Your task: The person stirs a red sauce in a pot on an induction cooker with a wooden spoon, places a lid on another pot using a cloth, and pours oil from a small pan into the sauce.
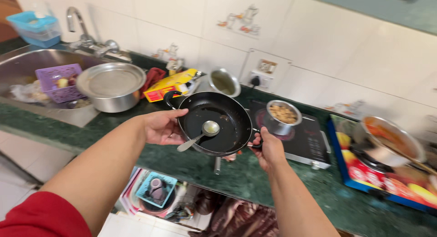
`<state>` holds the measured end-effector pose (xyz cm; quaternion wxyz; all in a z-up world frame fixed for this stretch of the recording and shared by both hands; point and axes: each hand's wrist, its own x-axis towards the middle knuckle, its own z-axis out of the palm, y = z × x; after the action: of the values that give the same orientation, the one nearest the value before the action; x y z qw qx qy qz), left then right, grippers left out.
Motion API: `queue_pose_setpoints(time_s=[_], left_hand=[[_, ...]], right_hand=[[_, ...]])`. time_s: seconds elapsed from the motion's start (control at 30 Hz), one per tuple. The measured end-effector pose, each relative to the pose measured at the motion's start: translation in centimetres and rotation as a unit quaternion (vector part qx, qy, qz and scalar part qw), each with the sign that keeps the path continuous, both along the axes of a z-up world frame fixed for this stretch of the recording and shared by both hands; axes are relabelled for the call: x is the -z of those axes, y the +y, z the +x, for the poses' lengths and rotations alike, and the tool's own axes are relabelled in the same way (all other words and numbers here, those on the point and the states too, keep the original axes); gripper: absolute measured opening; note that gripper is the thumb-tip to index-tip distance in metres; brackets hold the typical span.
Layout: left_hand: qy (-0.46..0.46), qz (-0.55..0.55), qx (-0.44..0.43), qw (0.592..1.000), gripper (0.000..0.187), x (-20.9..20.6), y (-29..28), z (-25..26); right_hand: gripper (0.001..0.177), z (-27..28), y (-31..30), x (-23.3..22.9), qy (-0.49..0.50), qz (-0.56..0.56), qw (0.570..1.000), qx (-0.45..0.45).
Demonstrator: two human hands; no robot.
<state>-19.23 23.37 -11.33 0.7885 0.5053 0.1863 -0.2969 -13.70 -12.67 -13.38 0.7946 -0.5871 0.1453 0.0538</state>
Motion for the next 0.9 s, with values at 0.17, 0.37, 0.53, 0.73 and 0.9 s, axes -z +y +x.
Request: queue_pose_setpoints(time_s=[0.17, 0.37, 0.53, 0.73, 0.9], left_hand=[[-0.033, -0.012, 0.04, 0.999, 0.035, -2.9, -11.0, 0.4], [-0.044, -0.046, 0.039, 0.997, 0.033, -4.0, -24.3, 2.4], [-0.047, -0.083, 0.027, 0.995, 0.029, -5.7, -33.5, 3.4], [-0.027, -0.107, -0.084, 0.99, 0.029, -12.3, -43.0, 3.0], [-0.075, -0.133, -0.031, 0.988, 0.043, -8.7, -49.5, 13.5]], right_hand=[[0.04, -0.4, -11.7, -2.7, -0.034, -0.015, 0.998, 0.042], [0.052, -3.6, -24.4, -6.6, -0.05, -0.027, 0.994, 0.093], [0.046, -7.5, -31.3, -8.3, -0.098, -0.101, 0.967, 0.214], [0.036, -12.6, -29.6, -10.2, -0.139, -0.394, 0.86, 0.293], [0.089, -10.6, -28.4, -11.3, -0.198, -0.342, 0.915, 0.08]])
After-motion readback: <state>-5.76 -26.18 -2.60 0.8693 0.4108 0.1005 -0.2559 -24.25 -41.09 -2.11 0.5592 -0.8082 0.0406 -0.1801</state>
